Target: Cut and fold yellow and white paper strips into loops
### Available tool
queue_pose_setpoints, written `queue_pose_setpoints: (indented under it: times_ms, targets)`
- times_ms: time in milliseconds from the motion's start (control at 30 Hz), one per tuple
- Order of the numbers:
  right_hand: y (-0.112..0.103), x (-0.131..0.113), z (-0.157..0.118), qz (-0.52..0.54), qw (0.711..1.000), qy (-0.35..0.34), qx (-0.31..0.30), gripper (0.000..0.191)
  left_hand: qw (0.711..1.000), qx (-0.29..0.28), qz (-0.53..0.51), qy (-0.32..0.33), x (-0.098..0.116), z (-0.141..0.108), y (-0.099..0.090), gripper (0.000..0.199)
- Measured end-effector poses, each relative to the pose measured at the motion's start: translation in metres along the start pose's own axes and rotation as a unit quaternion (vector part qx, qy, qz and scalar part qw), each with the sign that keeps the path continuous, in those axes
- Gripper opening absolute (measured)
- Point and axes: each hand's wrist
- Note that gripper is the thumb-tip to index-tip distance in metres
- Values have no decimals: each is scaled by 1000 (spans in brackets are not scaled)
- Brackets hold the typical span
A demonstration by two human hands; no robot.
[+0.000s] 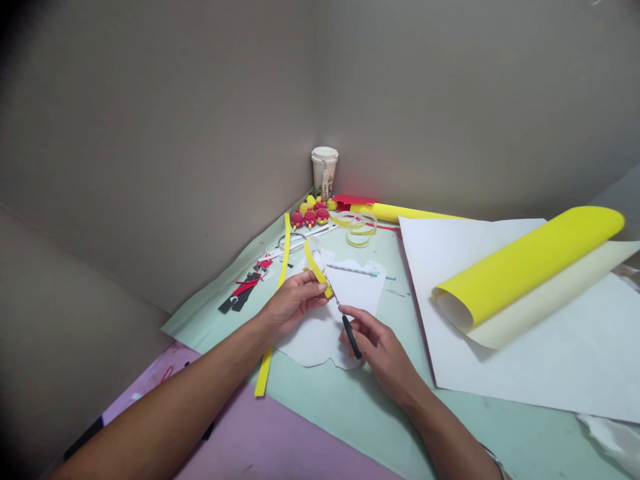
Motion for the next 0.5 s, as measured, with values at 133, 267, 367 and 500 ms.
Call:
queue_pose_setpoints:
  times_ms: [133,267,367,500]
  targets:
    - [1,2,-2,-87,993,-62,42,42,1000,-4,5,11,-3,3,-2,30]
    - [3,4,-3,-168,973,-141,70,46,1000,-8,5,7,-1,5,-4,34]
    - [5,4,-3,-191,964,-174,71,46,1000,-8,6,4,3,4,-3,36]
    - [6,5,-3,-227,950,-202,75,46,1000,-13,-10,6,6,4,-1,36]
Point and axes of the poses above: each hand's wrist, its own z-axis towards the middle knuckle, its own y-axis out of the palm, x = y × z, and after that the axes turned 11 degrees about x, right-handed
